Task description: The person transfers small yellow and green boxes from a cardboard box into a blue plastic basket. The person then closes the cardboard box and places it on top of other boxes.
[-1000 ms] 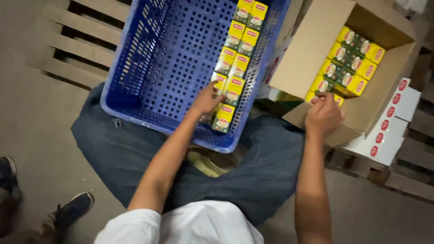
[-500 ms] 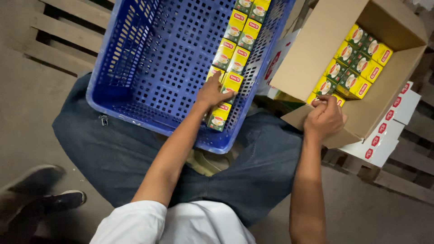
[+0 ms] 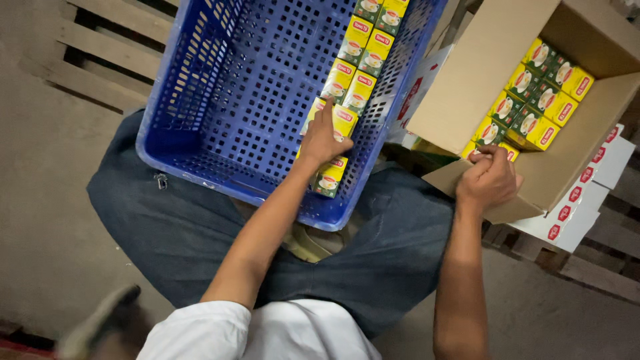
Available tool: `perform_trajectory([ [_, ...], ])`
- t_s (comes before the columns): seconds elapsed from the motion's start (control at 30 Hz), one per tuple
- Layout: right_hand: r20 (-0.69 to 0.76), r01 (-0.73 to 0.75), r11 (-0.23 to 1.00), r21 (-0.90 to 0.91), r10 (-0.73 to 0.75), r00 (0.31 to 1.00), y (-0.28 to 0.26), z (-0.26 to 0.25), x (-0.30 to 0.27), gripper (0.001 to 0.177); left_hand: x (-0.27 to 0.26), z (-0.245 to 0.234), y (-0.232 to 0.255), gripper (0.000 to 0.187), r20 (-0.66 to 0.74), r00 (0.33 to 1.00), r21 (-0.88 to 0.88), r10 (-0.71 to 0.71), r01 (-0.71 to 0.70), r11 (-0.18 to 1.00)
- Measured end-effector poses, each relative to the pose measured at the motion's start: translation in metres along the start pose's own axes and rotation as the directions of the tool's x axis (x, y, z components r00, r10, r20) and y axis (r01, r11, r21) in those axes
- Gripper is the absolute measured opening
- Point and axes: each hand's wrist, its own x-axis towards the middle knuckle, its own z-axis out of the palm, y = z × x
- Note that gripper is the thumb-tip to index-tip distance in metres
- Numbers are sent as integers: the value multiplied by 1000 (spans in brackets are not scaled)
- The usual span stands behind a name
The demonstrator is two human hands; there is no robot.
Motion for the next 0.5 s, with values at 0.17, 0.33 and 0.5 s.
perform_trajectory([
  [0.17, -42, 7, 999, -33, -8, 999, 7, 6, -1, 20, -3, 2, -3, 129, 52, 998, 39, -25, 23, 999],
  [0.33, -43, -6, 998, -63, 3, 999, 10, 10, -4, 21, 6, 10, -18, 128, 60, 998, 99, 2, -7, 995],
  [0.5, -27, -17, 1000, -22, 17, 999, -5, -2, 2, 20, 21, 24, -45, 95, -129, 991, 51, 46, -39, 998],
])
